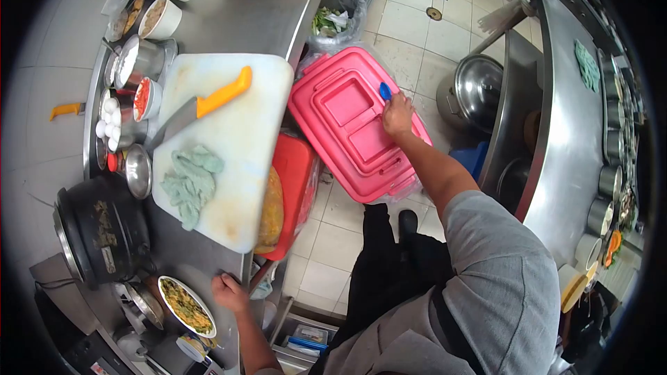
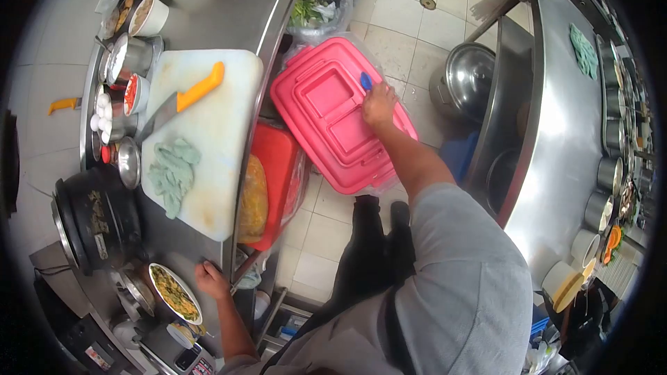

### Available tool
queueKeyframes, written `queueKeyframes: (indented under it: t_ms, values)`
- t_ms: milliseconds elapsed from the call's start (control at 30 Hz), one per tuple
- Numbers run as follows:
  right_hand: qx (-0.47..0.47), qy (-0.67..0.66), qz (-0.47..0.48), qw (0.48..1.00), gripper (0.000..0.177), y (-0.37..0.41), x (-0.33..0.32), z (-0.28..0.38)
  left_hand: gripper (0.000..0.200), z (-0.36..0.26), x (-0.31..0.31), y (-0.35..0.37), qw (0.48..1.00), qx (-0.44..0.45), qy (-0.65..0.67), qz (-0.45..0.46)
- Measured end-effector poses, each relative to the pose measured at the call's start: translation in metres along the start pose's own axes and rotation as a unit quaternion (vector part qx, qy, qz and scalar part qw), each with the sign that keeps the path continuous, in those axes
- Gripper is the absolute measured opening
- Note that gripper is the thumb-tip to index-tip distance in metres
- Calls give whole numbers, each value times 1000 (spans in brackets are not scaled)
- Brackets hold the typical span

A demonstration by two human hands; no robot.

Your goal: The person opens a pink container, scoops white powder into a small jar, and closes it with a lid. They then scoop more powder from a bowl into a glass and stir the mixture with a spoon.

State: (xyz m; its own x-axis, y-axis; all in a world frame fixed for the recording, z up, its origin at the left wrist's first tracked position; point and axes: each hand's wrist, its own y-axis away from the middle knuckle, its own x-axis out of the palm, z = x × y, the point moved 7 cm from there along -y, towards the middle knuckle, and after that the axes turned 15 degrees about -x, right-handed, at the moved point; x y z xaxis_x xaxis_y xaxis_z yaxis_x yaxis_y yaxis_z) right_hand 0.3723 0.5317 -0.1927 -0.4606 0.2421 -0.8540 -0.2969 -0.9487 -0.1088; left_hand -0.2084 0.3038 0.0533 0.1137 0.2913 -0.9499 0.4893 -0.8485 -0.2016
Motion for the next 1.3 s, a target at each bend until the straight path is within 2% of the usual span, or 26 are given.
queueKeyframes:
  t_ms: [33,67,167,200,300,367,400,433,467,500,533,567,600,667,700,733,767,833,933,967,1000,1067,1100,1167,1233,1300]
  values:
    - [-15,-13,37,999,29,-14,10,6,32,2,2,-1,1000,2,2,0]
    - [-57,3,-12,998,29,-26,17,13,33,2,3,-2,1000,6,3,8]
    - [-48,1,9,999,26,-65,27,38,34,-1,1,0,1000,-5,3,10]
    - [-87,14,25,996,24,-76,25,51,34,-2,1,-1,1000,-1,11,14]
    - [-95,60,32,993,22,-111,38,73,31,-21,-8,-2,999,13,37,-10]
    - [-101,25,2,995,22,-129,37,78,28,-16,-6,-3,999,29,20,13]
    - [-65,-92,-25,993,21,-134,32,76,28,8,-5,-4,999,32,26,9]
    - [-28,-209,-51,976,21,-132,26,72,27,58,1,-10,992,-43,98,64]
    - [-35,-210,-123,969,22,-127,1,67,27,82,9,-16,971,-117,170,120]
    - [30,-232,-126,964,22,-118,-18,49,27,61,-6,-25,971,-110,173,121]
    - [101,-252,-129,954,22,-104,-34,24,23,25,-42,-40,979,-128,133,83]
    - [126,-210,-166,955,24,-89,-46,-7,20,-12,-68,-56,984,-143,93,43]
    - [151,-168,-201,953,25,-71,-53,-40,20,-49,-69,-68,986,-132,92,48]
    - [226,-136,-130,956,28,-38,-58,-87,16,-139,-63,-88,978,-18,191,78]
    - [230,-134,-137,954,28,-32,-71,-96,22,-191,-58,-95,978,96,174,58]
    - [225,-137,-78,962,29,-24,-74,-102,31,-240,-52,-99,966,207,152,37]
    - [221,-138,-14,965,29,-14,-78,-108,38,-278,-43,-103,960,230,155,36]
    - [197,-144,-17,970,32,-19,-113,-127,47,-355,-21,-110,950,261,165,45]
    - [163,-58,0,985,32,-49,-197,-148,49,-442,-3,-108,939,281,188,61]
    - [98,11,11,995,28,-63,-235,-147,49,-462,-2,-101,933,286,207,65]
    - [20,77,1,997,21,-70,-269,-148,49,-474,-1,-93,933,286,208,66]
    - [-62,180,20,982,15,-79,-325,-146,50,-491,6,-81,927,268,241,104]
    - [-87,184,49,978,16,-76,-340,-150,50,-496,7,-76,928,265,245,97]
    - [-105,202,121,966,18,-61,-353,-162,50,-500,18,-70,919,242,278,140]
    - [-152,220,148,952,18,-46,-361,-155,51,-503,18,-68,918,247,285,118]
    - [-172,210,143,952,15,-43,-372,-135,49,-502,33,-69,889,146,359,242]
